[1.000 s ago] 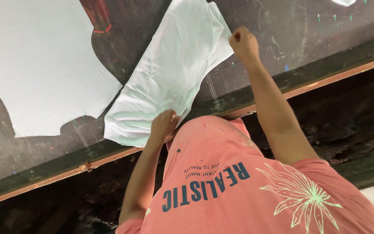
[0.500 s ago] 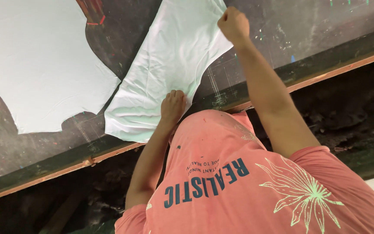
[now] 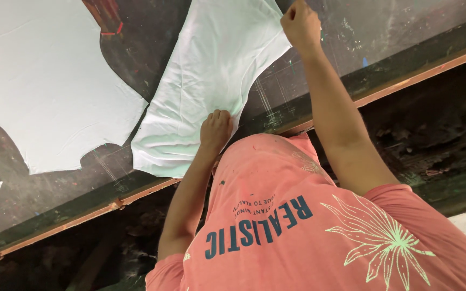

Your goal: The person positions and smooths white fabric panels onto a dark printing table by hand, ensuring each piece is flat and aligned before pressing down the edges.

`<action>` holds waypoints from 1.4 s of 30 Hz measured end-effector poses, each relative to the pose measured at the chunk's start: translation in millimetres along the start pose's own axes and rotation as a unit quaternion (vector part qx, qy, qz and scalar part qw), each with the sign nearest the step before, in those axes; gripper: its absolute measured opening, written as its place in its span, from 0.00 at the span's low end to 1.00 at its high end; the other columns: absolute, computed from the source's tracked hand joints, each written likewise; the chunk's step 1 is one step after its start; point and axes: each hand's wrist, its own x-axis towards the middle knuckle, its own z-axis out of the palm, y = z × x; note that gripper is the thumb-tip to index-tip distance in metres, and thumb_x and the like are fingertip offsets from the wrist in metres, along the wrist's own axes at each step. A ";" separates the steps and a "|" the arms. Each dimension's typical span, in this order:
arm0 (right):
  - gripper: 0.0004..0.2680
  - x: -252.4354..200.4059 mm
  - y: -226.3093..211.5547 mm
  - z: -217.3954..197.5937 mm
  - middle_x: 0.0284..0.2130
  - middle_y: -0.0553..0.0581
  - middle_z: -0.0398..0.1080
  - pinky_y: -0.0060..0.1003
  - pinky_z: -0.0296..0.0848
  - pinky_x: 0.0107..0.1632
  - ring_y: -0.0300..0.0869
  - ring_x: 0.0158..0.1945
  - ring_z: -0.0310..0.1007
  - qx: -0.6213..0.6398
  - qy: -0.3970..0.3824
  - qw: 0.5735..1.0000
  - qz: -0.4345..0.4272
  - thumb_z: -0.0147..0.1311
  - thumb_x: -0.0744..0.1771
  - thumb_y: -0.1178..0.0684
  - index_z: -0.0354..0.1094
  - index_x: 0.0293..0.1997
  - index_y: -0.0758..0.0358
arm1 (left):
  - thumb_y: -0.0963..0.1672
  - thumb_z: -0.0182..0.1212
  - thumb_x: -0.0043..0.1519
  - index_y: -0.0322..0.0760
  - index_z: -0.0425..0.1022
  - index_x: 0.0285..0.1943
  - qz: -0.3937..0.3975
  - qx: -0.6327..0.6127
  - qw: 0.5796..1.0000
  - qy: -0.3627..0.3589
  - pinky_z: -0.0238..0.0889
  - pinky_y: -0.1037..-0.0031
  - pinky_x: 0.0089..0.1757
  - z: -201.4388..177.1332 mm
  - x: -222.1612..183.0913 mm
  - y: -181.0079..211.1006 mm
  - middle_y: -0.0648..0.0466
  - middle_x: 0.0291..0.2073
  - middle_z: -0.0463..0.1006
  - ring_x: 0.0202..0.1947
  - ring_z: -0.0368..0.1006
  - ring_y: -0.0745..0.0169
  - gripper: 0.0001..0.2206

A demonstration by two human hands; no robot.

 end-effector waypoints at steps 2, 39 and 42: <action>0.08 -5.8 -7.1 -3.8 0.31 0.60 0.75 0.50 0.73 0.41 0.56 0.36 0.76 -0.016 -0.019 1.000 0.008 0.61 0.66 0.50 0.67 0.36 0.60 | 0.44 0.61 0.61 0.39 0.69 0.39 -0.005 -0.002 1.000 -0.003 0.69 0.58 0.37 1.3 0.6 0.5 0.49 0.34 0.74 0.37 0.74 0.47 0.06; 0.04 -39.3 21.2 -35.3 0.29 0.59 0.71 0.44 0.69 0.35 0.51 0.31 0.72 0.032 0.018 0.997 -0.066 0.55 0.63 0.65 0.66 0.37 0.65 | 0.41 0.57 0.60 0.37 0.69 0.32 0.057 -0.005 0.995 -0.079 0.68 0.59 0.36 -16.1 -7.9 3.2 0.50 0.29 0.74 0.33 0.74 0.48 0.04; 0.05 -43.5 23.5 -33.9 0.29 0.58 0.71 0.46 0.70 0.35 0.52 0.32 0.72 0.010 0.017 0.998 -0.061 0.56 0.63 0.64 0.66 0.38 0.64 | 0.42 0.57 0.61 0.37 0.69 0.32 0.053 0.004 0.995 -0.089 0.68 0.58 0.36 -15.2 -7.1 3.3 0.50 0.29 0.73 0.33 0.74 0.47 0.05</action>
